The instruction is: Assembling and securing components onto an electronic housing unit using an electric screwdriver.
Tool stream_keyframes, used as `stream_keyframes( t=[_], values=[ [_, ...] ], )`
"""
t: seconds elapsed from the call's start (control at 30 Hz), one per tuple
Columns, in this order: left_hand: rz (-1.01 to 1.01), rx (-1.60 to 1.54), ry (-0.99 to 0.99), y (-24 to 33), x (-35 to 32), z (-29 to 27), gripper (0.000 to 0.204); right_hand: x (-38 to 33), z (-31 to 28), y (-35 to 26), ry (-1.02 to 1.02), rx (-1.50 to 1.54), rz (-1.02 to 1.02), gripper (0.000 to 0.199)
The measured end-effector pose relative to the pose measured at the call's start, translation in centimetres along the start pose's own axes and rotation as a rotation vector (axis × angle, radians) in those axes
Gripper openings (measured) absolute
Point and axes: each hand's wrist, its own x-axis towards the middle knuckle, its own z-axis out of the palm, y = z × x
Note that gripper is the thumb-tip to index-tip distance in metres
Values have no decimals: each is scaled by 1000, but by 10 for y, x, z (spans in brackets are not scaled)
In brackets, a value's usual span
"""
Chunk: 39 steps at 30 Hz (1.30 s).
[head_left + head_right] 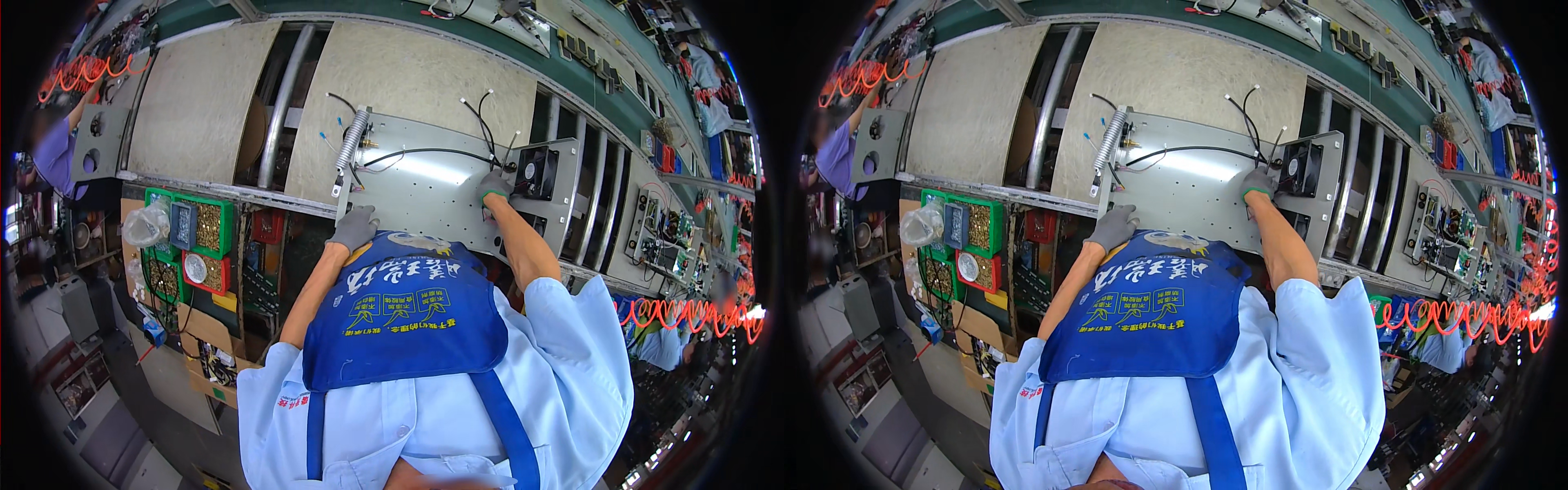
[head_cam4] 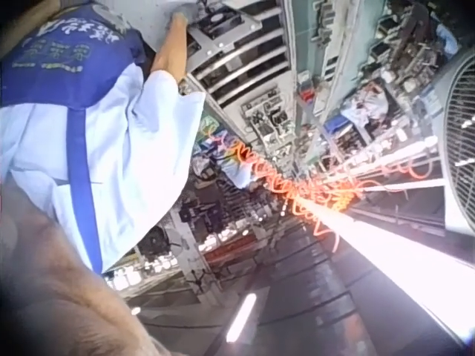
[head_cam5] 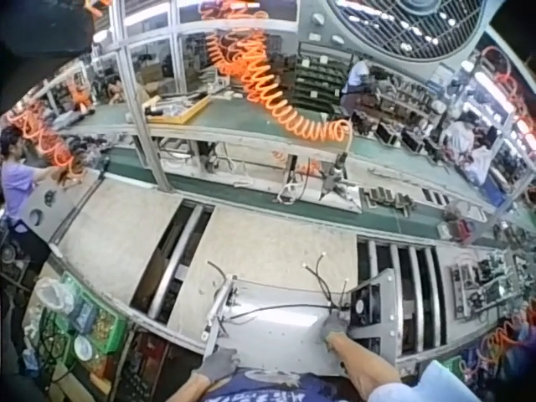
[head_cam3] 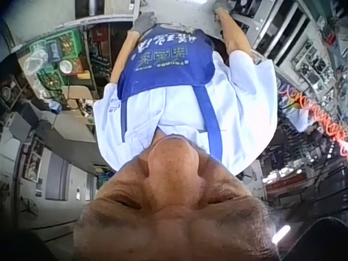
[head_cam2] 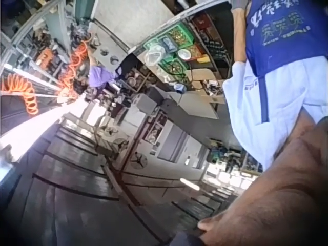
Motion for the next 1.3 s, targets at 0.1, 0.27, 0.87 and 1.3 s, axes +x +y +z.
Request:
stream_keyframes(
  t=[0.1, 0.27, 0.87, 1.3],
  values=[
    [34, 11, -23, 2, 4, 0, 45, 4, 5, 10, -84, 123, -60, 46],
    [65, 31, -1, -6, 6, 7, 44, -31, -24, -28, 28, 303, -152, 41],
    [435, 280, -5, 118, 112, 0, 39, 14, -20, -19, -84, 710, 64, 53],
    [475, 890, -69, 157, 176, 29, 48, -14, -28, -34, -157, 313, -104, 29]
  ],
)
